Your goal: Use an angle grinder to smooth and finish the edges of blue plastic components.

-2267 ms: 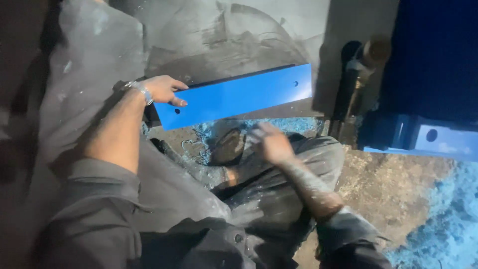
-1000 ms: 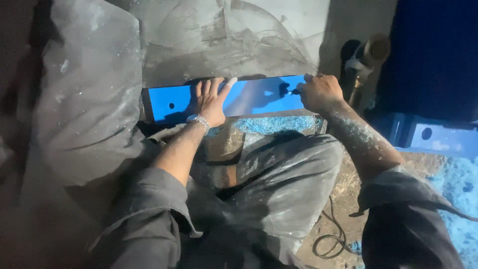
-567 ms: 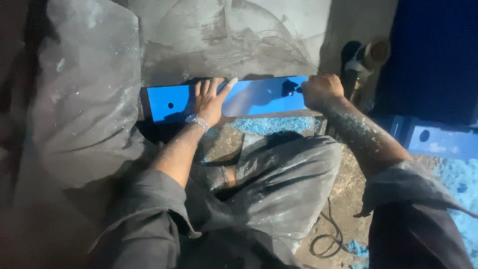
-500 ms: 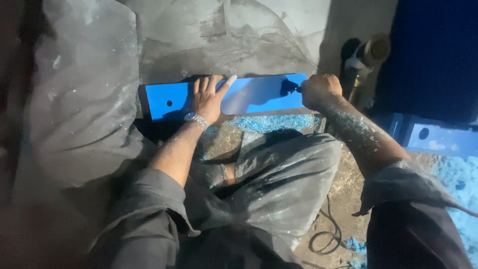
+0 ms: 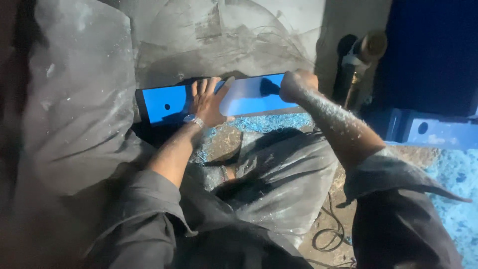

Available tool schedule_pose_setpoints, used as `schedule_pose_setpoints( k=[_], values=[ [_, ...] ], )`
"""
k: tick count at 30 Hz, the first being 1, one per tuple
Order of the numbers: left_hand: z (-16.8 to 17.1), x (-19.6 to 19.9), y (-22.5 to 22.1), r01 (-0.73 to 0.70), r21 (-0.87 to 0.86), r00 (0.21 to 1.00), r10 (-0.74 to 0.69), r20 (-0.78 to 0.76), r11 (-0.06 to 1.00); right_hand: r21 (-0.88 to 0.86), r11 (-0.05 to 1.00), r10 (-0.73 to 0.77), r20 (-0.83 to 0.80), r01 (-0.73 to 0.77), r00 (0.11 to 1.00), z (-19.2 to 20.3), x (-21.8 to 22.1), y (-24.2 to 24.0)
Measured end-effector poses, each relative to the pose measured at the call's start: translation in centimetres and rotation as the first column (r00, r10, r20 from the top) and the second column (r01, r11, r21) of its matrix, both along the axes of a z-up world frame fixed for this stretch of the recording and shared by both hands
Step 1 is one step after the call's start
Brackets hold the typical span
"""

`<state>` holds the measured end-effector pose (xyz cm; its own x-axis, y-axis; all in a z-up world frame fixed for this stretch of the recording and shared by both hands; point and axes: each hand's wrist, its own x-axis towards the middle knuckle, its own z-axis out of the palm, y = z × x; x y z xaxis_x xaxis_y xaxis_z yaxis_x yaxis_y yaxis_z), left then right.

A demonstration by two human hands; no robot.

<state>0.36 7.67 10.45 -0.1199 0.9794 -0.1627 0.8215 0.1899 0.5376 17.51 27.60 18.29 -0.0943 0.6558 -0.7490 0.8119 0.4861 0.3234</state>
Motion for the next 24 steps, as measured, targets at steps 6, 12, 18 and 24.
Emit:
schedule_pose_setpoints(
  k=[6, 12, 18, 24],
  values=[
    [-0.7, -0.1, 0.1, 0.003, -0.001, 1.000, -0.003, -0.010, 1.000, 0.045, 0.999, -0.021, -0.004, 0.022, 1.000, -1.7, 1.1, 2.7],
    [-0.6, -0.1, -0.1, -0.026, 0.010, 0.999, 0.025, 0.033, 1.000, 0.095, 0.988, -0.118, -0.053, 0.123, 0.992, -0.9, 4.1, 2.9],
    [-3.3, 0.1, -0.7, 0.005, 0.065, 0.994, 0.002, -0.112, 0.998, -0.079, 0.922, -0.378, -0.406, 0.380, 0.832, 4.9, 10.9, 3.0],
    [-0.9, 1.2, -0.9, -0.038, 0.010, 0.999, 0.038, -0.013, 0.999, -0.587, 0.519, -0.760, -0.649, 0.622, 0.022, -6.8, 23.1, -4.3]
  ],
)
